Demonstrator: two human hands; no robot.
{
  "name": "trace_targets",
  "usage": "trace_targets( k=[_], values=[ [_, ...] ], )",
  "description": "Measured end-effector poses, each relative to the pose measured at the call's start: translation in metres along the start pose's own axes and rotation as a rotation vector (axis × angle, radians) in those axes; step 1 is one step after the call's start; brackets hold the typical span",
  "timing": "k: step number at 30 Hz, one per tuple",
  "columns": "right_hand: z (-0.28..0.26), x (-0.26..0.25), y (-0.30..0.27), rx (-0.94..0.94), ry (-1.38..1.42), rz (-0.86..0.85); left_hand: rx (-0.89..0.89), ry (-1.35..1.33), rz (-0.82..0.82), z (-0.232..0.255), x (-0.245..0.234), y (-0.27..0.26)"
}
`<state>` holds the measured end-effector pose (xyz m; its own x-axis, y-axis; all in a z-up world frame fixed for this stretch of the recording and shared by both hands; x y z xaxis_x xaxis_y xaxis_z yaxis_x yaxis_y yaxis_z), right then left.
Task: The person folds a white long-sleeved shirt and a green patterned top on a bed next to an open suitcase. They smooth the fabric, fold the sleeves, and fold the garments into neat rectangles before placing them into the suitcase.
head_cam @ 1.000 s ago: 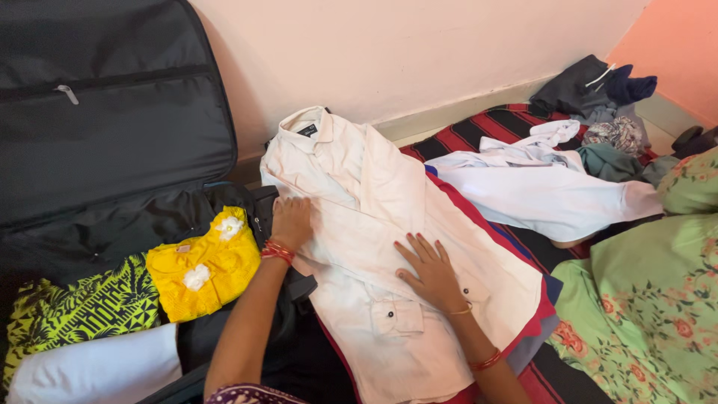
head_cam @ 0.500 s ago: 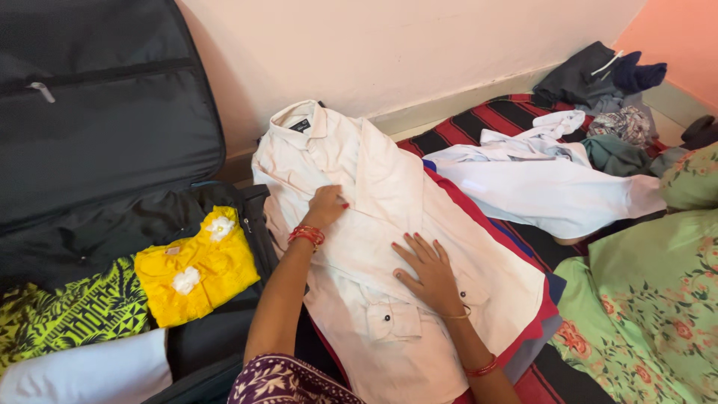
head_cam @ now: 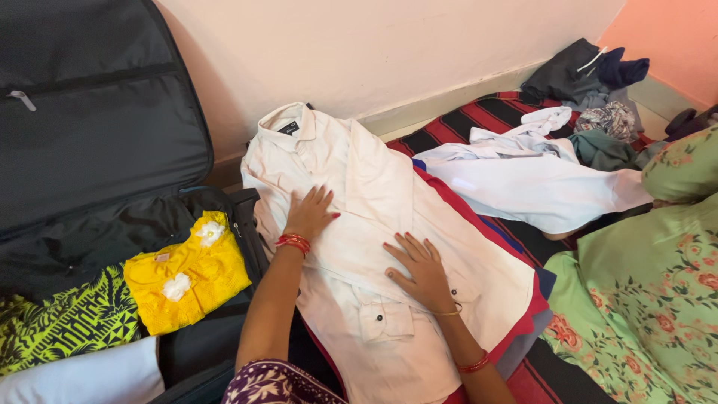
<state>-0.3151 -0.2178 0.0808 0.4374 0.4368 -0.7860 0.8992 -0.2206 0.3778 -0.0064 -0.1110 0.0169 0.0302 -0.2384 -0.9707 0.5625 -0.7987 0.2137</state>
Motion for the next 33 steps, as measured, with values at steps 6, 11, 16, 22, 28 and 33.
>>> trace_targets(
  k=[6,11,16,22,28,33],
  values=[
    [0.003,0.003,0.0,-0.001,-0.013,0.009,-0.249,0.187,-0.101,-0.026,0.031,-0.001],
    [0.007,0.005,-0.002,-0.003,-0.012,0.019,-0.264,0.059,0.065,-0.024,0.025,0.0],
    [0.008,0.006,-0.002,-0.003,-0.005,0.034,-0.197,-0.399,-0.026,0.004,-0.041,-0.013],
    [0.013,0.01,-0.003,-0.013,-0.011,0.064,0.061,-0.417,-0.006,0.035,-0.13,-0.128],
    [0.022,0.019,-0.005,-0.043,-0.119,0.038,0.074,-0.397,0.193,0.003,-0.18,-0.265],
    [0.041,0.04,-0.004,0.009,-0.233,0.002,-0.187,-0.309,0.228,-0.051,-0.184,-0.348]
  ],
)
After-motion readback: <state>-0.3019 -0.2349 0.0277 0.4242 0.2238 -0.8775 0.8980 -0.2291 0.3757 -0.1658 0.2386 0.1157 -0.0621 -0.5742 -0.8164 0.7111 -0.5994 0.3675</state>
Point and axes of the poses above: each hand's wrist, its own y-axis towards the middle knuckle, its own x-axis out of the palm, z = x × y, the point moved 3 cm from there along y, towards the middle knuckle, and after that the axes turned 8 degrees about y, right-handed, at the moved point
